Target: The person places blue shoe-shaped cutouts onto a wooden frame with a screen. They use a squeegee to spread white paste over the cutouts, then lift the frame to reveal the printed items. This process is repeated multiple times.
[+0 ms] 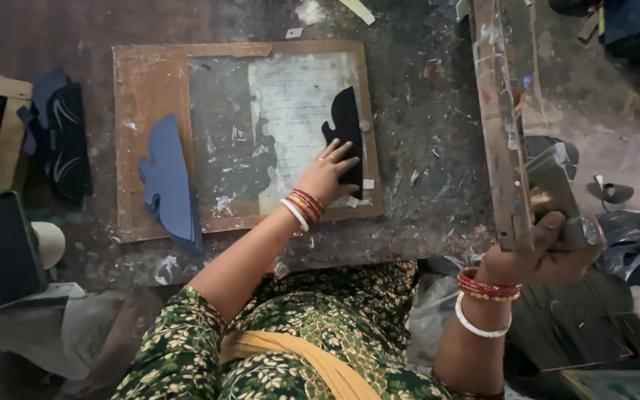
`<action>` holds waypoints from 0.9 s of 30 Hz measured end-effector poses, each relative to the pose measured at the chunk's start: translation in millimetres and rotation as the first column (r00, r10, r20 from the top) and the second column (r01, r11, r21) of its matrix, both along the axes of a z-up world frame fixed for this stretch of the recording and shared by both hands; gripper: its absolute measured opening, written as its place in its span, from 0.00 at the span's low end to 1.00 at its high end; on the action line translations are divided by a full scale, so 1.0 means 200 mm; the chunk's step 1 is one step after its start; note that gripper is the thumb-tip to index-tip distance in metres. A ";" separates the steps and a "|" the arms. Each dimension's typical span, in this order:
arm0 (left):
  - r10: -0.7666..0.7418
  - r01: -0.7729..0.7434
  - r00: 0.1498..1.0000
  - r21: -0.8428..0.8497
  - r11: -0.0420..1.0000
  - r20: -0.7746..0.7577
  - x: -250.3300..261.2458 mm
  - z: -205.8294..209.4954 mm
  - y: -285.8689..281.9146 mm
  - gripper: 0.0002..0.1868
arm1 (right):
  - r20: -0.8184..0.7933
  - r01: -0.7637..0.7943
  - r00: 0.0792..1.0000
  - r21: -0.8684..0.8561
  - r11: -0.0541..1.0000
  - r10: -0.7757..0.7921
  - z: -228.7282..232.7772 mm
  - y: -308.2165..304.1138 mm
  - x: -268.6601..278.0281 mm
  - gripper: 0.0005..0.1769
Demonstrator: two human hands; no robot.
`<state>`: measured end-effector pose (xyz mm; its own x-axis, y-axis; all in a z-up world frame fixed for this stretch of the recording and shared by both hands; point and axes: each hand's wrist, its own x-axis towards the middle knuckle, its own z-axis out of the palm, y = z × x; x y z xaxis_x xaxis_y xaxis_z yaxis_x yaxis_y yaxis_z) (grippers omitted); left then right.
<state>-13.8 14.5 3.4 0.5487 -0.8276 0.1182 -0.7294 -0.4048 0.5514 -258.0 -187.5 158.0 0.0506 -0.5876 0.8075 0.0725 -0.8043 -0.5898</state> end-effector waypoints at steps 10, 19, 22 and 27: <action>-0.317 0.314 0.889 -0.066 0.947 -0.331 -0.39 0.50 0.27 0.18 | -0.137 -0.153 0.979 0.018 0.988 0.154 0.01 0.24 0.08 0.20; 0.103 -0.334 0.530 -0.096 0.938 -0.842 -0.49 0.22 0.63 0.21 | -0.823 -0.284 0.487 0.169 0.944 0.294 -0.30 0.22 0.17 0.10; 0.277 -0.316 0.656 0.078 0.946 -0.702 -0.52 0.22 0.64 0.25 | -0.872 -0.249 0.398 0.197 0.948 0.285 -0.18 0.19 0.21 0.14; 0.355 -0.322 0.816 0.150 0.935 -0.456 -0.52 0.13 0.60 0.27 | -0.939 -0.347 0.248 0.145 0.927 0.240 -0.31 0.32 0.27 0.15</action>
